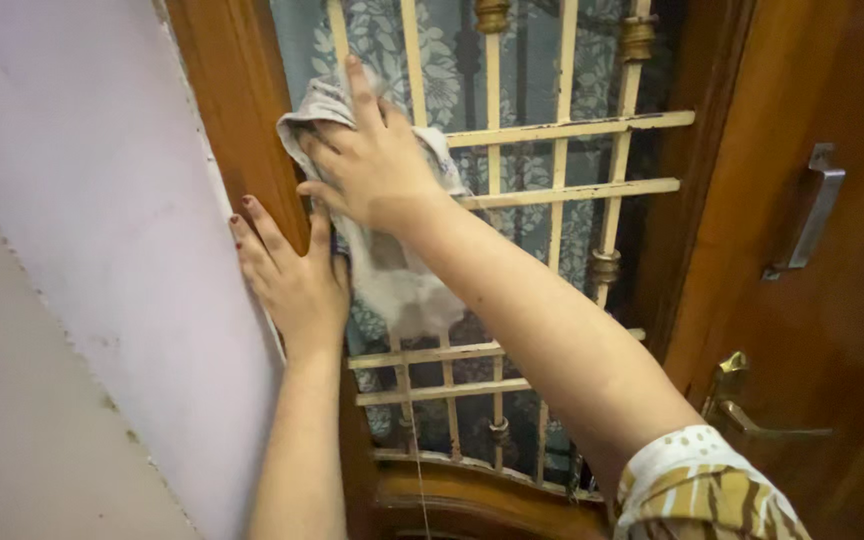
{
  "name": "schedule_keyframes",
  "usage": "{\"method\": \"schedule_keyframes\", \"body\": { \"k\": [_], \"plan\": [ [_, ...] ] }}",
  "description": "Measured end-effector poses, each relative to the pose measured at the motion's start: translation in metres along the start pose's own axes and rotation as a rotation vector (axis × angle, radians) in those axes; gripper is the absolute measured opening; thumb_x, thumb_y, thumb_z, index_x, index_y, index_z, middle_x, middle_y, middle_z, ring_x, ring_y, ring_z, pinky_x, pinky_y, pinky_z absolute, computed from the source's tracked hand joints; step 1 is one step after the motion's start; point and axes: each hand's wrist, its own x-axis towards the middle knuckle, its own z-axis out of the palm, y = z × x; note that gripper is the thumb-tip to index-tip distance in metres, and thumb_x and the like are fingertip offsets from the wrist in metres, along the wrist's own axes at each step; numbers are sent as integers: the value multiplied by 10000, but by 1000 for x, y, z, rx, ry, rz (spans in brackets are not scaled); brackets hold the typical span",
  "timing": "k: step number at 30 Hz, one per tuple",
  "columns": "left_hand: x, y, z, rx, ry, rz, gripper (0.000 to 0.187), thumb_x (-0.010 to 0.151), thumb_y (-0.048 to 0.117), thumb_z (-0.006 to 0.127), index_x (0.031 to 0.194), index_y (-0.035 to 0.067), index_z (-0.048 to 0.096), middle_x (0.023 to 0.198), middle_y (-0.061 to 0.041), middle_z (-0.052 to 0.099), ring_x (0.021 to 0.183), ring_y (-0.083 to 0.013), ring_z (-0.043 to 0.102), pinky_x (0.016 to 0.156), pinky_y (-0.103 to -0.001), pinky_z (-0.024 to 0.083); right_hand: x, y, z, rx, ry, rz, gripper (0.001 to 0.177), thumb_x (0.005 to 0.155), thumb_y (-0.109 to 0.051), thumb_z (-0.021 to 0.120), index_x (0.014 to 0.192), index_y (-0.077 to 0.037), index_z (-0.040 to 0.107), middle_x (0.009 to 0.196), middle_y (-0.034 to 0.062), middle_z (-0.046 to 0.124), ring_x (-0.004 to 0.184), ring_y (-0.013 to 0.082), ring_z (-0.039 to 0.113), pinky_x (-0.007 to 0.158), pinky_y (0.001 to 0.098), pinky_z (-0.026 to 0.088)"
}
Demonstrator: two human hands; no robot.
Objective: The person wipes the metal bars of a decorative door grille with a cloth. They systematically clean the horizontal and vertical bars, moving from the center outward and then back to the center, ensuring all visible surfaces are wiped.
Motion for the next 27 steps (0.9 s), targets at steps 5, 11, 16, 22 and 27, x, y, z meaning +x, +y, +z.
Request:
{"method": "schedule_keyframes", "body": {
  "k": [5,11,16,22,27],
  "plan": [
    [1,-2,-1,-1,27,47,610,998,282,767,1564,391,566,1721,-297,126,1569,-529,154,1220,-623,297,-31,16,-2,-244,44,-108,417,977,-297,650,1354,-125,697,1336,137,618,1342,480,457,1021,606,443],
    [0,-2,-5,-18,-33,36,512,983,264,766,1467,334,614,1685,-301,106,1583,-545,127,1234,-652,288,-63,50,-26,-284,85,-132,378,996,-216,644,1370,-162,662,1299,171,607,1232,427,564,1005,591,451],
    [-2,-5,-3,15,-25,47,470,978,222,739,1413,322,591,1697,-285,95,1552,-524,116,1249,-649,281,-115,91,-62,-256,-22,-30,357,991,-150,647,1345,-111,626,1270,187,597,1200,435,574,994,565,462],
    [-3,-5,-2,-31,-40,28,444,995,212,738,1403,310,594,1705,-282,90,1557,-528,103,1270,-659,262,-170,149,-109,-436,-190,53,398,1000,-216,654,1337,-4,639,1308,251,566,1188,448,498,1038,582,416],
    [-2,-5,-2,-31,-53,14,388,999,204,738,1349,308,607,1717,-262,87,1583,-517,102,1288,-655,246,-188,181,-149,-522,-59,-64,340,991,-171,650,1282,4,628,1383,252,541,1281,439,469,1090,578,370]
  ]
}}
